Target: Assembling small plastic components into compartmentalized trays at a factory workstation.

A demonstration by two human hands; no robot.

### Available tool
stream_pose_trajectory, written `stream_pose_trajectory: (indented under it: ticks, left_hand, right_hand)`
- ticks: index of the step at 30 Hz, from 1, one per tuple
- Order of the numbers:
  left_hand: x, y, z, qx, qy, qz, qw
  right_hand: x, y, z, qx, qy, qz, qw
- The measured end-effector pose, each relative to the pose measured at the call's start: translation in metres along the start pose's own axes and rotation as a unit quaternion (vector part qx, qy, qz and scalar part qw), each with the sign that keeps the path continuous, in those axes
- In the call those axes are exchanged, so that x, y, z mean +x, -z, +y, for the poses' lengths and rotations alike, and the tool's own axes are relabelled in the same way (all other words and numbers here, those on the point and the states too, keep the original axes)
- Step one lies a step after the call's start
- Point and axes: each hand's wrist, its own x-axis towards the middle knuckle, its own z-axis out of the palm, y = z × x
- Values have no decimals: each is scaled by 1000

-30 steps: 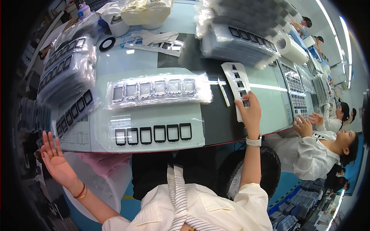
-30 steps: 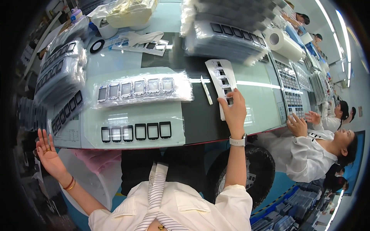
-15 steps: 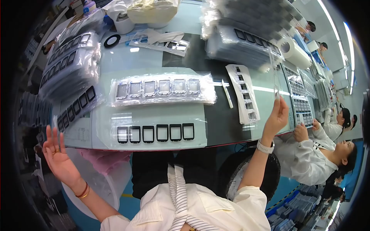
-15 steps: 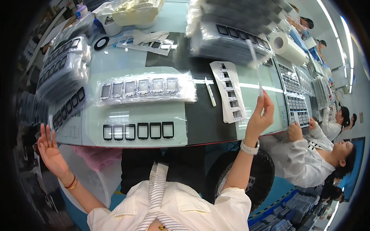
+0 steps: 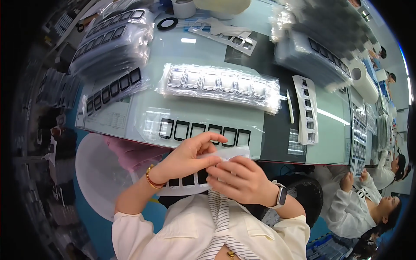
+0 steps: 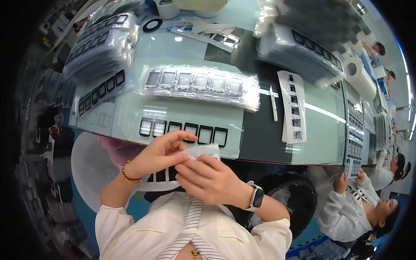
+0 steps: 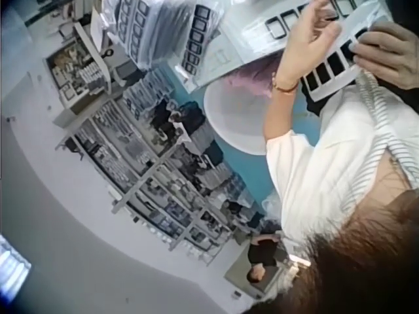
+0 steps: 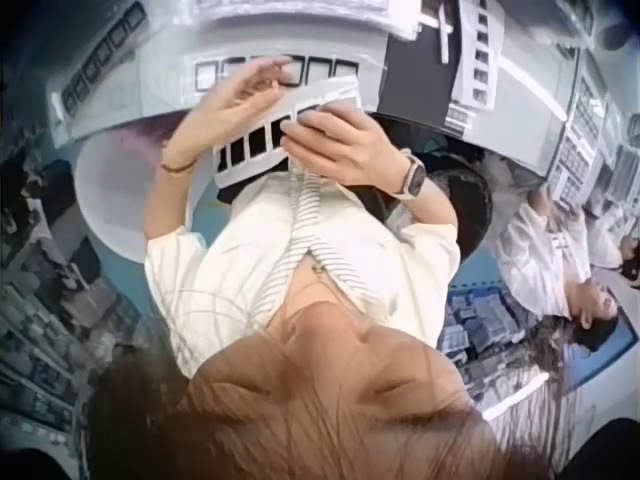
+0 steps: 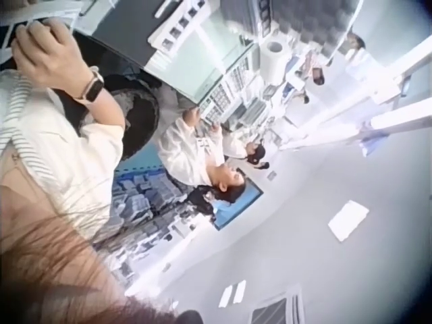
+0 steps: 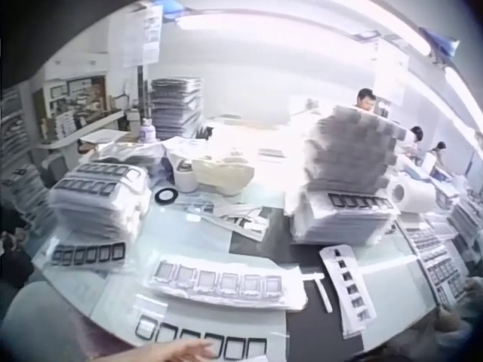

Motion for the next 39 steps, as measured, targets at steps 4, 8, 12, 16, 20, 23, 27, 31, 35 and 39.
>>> stream_pose_trajectory:
  ticks: [4, 8, 12, 16, 20, 23, 27, 31, 35, 39]
  left_hand:
    - [-6, -10, -13, -6, -53, 87, 995]
    - [-7, -22, -9, 117, -162, 168, 965]
    - [-7, -24, -10, 294, -245, 187, 905]
    - [-5, -26, -17, 314, -256, 199, 892]
    - [-4, -29, -19, 310, -238, 210, 897]
    - [-5, -32, -15, 317, -213, 212, 899]
    - [-3, -35, -18, 322, -217, 225, 894]
    - [-4, -37, -20, 356, -181, 220, 890]
    - [-3, -32, -31, 424, -121, 204, 874]
    - [0, -30, -38, 425, -93, 189, 880]
  right_hand:
    - [-11, 15, 12, 45, -199, 91, 975]
    - [-20, 12, 24, 182, -332, 104, 920]
    - [-22, 8, 26, 224, -352, 122, 900]
    - [-26, 4, 25, 240, -372, 114, 889]
    - [-29, 1, 25, 213, -355, 105, 904]
    - [-30, -1, 24, 195, -346, 95, 913]
    - [-30, 0, 19, 219, -364, 103, 900]
    - [-29, 3, 17, 162, -313, 93, 931]
    - [-21, 31, 0, 152, -224, 101, 957]
    - [-26, 49, -6, 194, -200, 155, 948]
